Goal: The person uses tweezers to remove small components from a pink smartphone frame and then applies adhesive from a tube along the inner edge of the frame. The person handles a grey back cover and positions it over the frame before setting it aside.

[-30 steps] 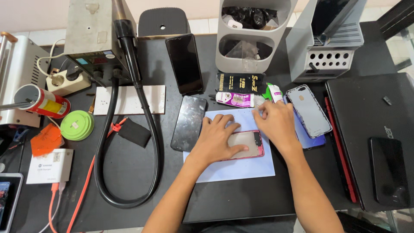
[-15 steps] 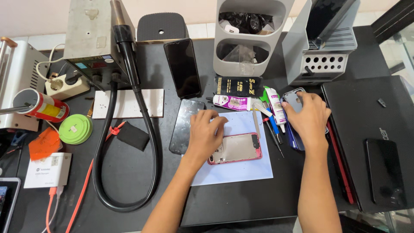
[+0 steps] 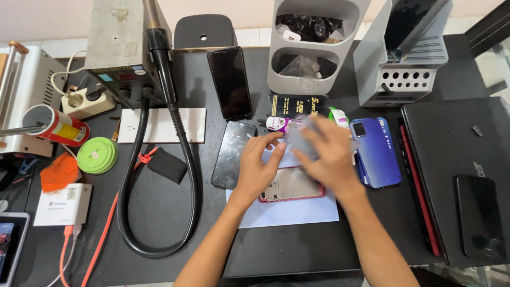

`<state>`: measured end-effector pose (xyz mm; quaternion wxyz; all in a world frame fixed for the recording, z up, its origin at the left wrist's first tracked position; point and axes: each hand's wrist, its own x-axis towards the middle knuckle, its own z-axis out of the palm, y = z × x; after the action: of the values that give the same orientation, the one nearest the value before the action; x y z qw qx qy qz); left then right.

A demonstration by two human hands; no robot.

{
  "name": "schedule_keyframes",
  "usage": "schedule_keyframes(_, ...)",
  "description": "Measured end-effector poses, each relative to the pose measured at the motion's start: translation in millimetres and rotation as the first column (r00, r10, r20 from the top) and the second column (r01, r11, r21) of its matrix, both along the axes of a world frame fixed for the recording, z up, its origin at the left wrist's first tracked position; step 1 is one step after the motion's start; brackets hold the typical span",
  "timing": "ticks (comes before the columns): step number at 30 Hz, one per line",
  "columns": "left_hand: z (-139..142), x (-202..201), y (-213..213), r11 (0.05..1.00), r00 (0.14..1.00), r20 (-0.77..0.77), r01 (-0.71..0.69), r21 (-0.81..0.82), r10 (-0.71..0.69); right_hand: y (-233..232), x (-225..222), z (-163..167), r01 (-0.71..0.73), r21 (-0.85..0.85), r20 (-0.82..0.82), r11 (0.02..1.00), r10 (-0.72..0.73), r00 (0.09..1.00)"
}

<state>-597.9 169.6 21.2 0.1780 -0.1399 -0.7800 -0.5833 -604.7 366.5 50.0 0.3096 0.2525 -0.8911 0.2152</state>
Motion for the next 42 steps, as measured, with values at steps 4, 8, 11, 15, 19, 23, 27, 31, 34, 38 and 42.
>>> schedule_keyframes(4,-12.8,-8.5,-1.7,0.977,0.974,0.221,0.001,0.213,-0.050,-23.8,8.2,5.2,-0.088,-0.008,-0.004,0.996,0.088,0.996)
schedule_keyframes(8,-24.4,-17.0,-5.2,0.942,0.944,0.318,-0.019,0.334,-0.093,-17.3,3.7,9.1,-0.084,-0.048,0.015,0.995,0.085,0.996)
schedule_keyframes(11,-28.2,-21.5,-9.9,0.907,0.922,0.377,-0.086,0.412,-0.084,-5.4,-1.7,4.2,-0.009,-0.106,0.047,0.994,0.014,0.999)
schedule_keyframes(15,-27.8,-27.2,-17.3,0.855,0.920,0.382,-0.126,0.504,-0.089,7.8,-9.1,-12.8,0.196,-0.392,0.338,0.899,-0.058,0.939)
schedule_keyframes(19,-27.8,-29.5,-19.4,0.858,0.909,0.413,-0.164,0.486,-0.060,16.7,-16.6,-31.4,0.193,-0.770,0.462,0.608,0.323,0.826)
schedule_keyframes(23,-30.8,-30.7,-22.1,0.841,0.920,0.381,-0.137,0.524,-0.088,23.7,-19.0,-42.0,0.264,-0.778,0.526,0.570,0.363,0.769)
schedule_keyframes(27,-32.9,-33.5,-24.0,0.823,0.920,0.379,-0.137,0.551,-0.100,24.8,-19.2,-45.6,0.260,-0.778,0.536,0.571,0.389,0.749)
schedule_keyframes(31,-29.2,-32.8,-24.8,0.821,0.922,0.375,-0.141,0.553,-0.094,22.6,-16.6,-46.0,0.263,-0.702,0.597,0.662,0.345,0.725)
schedule_keyframes(34,-23.9,-30.4,-25.8,0.818,0.913,0.390,-0.134,0.559,-0.117,20.1,-13.6,-44.9,0.290,-0.672,0.655,0.681,0.365,0.662)
schedule_keyframes(38,-21.4,-29.1,-26.5,0.779,0.901,0.395,-0.118,0.616,-0.176,14.9,-14.2,-41.6,0.256,-0.718,0.619,0.648,0.426,0.660)
schedule_keyframes(42,-26.2,-31.0,-23.7,0.672,0.884,0.369,-0.088,0.735,-0.288,9.1,-11.9,-38.1,0.302,-0.664,0.688,0.684,0.401,0.605)
